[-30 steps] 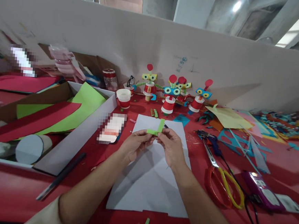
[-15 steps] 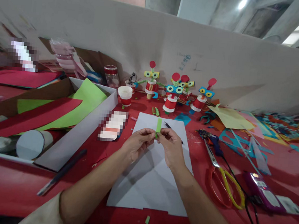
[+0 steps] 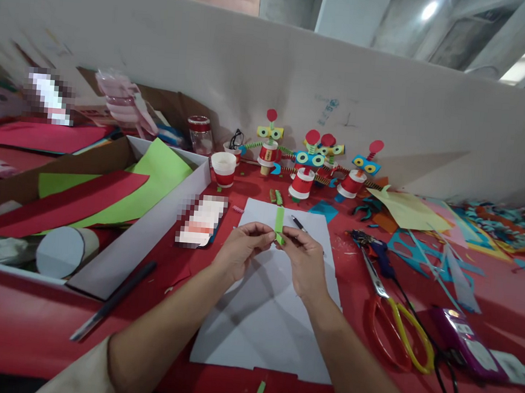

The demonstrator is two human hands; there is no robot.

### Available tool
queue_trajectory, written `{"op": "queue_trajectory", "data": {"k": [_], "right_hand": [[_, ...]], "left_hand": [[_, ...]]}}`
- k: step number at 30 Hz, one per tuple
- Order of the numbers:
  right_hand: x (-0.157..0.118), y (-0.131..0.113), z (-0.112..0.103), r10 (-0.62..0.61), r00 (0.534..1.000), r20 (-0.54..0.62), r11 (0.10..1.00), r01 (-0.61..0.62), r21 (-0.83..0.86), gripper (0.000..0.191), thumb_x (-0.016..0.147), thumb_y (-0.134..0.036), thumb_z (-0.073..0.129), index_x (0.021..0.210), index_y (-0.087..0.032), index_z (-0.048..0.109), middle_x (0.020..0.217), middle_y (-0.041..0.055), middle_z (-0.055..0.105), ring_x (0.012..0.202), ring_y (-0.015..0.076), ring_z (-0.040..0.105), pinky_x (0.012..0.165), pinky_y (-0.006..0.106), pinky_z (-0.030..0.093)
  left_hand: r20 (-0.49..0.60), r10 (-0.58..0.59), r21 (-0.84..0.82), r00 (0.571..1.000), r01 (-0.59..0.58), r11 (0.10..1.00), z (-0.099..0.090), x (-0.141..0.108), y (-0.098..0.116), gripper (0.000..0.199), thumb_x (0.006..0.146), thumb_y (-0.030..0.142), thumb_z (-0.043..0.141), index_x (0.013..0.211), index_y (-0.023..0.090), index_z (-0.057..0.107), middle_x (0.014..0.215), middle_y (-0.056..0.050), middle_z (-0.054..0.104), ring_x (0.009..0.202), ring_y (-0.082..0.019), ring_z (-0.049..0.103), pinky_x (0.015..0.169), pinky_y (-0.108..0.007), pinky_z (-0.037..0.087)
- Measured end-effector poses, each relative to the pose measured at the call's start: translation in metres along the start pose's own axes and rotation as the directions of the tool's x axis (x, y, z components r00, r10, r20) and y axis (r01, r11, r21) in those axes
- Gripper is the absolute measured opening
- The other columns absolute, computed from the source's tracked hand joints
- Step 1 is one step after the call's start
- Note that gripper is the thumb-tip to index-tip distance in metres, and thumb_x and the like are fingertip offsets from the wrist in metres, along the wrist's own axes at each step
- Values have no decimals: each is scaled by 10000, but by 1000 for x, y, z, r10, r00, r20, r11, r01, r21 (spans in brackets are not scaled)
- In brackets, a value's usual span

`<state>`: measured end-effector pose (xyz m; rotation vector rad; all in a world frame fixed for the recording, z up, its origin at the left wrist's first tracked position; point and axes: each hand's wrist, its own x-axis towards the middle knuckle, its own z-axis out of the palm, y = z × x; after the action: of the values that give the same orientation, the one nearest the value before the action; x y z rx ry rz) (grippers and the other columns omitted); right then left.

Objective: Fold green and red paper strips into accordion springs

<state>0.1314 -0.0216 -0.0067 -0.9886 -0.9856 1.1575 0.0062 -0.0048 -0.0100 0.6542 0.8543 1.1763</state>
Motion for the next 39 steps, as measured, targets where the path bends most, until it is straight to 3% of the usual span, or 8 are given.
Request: {"op": "queue_trajectory", "data": {"k": [8, 13, 19, 24, 29, 35, 39], "right_hand": [[0, 2, -3, -44, 997, 58, 997, 47, -62, 242, 654, -182, 716, 881, -257, 752, 863, -5, 691, 788, 154, 620, 770, 319, 503], [-1, 3, -4, -93, 990, 108, 982, 109, -156, 260, 705, -243, 718, 964, -257, 731, 942, 16, 683, 850, 168, 628, 806, 328, 505], [-3, 0, -1, -57, 997, 55, 992, 63, -112, 186, 752, -270, 692, 932, -224, 698, 834, 1, 703, 741, 144, 630, 743, 305, 513], [-3, -2, -1, -104, 994, 36, 989, 107, -97, 113, 765, -260, 686, 874, -233, 671, 758, -31, 676, 695, 126, 610, 697, 273, 498], [-4, -2, -1, -99, 993, 64, 992, 103, -77, 102, 762, -260, 690, 860, -230, 682, 772, -20, 672, 718, 138, 606, 721, 291, 490], [-4, 0, -4, -211, 976, 62, 949, 219, -227, 104, 792, -264, 671, 876, -249, 730, 951, 25, 653, 890, 172, 593, 790, 302, 465], [-5, 1, -4, -214, 976, 39, 946, 216, -243, 81, 782, -285, 677, 832, -240, 722, 859, 19, 665, 815, 172, 595, 748, 303, 466]], "left_hand": [[-26, 75, 14, 997, -75, 997, 3, -3, 2, 296, 461, 252, 864, 648, 147, 661, 614, 16, 621, 556, -74, 519, 619, -240, 424], [-56, 146, -2, 988, -147, 989, 6, -6, 2, 306, 497, 204, 844, 736, 153, 661, 669, 9, 645, 640, -97, 574, 661, -238, 435], [101, 117, -3, 988, -117, 993, 6, -7, 3, 297, 605, 212, 801, 884, 140, 728, 751, -30, 685, 694, -120, 584, 741, -274, 447], [225, 85, 10, 971, -90, 996, 2, -4, 3, 261, 650, 211, 783, 903, 154, 757, 808, -52, 720, 754, -133, 589, 813, -290, 444], [185, 109, 68, 977, -123, 990, 0, -3, 3, 236, 630, 215, 796, 859, 166, 770, 786, -43, 728, 747, -134, 594, 814, -296, 456], [91, 60, 17, 994, -61, 998, 1, -2, 3, 290, 569, 216, 826, 852, 178, 772, 906, -66, 748, 818, -153, 633, 842, -302, 475], [70, 77, 6, 995, -78, 997, 2, -3, 3, 294, 557, 230, 836, 839, 180, 769, 889, -61, 748, 837, -170, 649, 852, -328, 488]]}}
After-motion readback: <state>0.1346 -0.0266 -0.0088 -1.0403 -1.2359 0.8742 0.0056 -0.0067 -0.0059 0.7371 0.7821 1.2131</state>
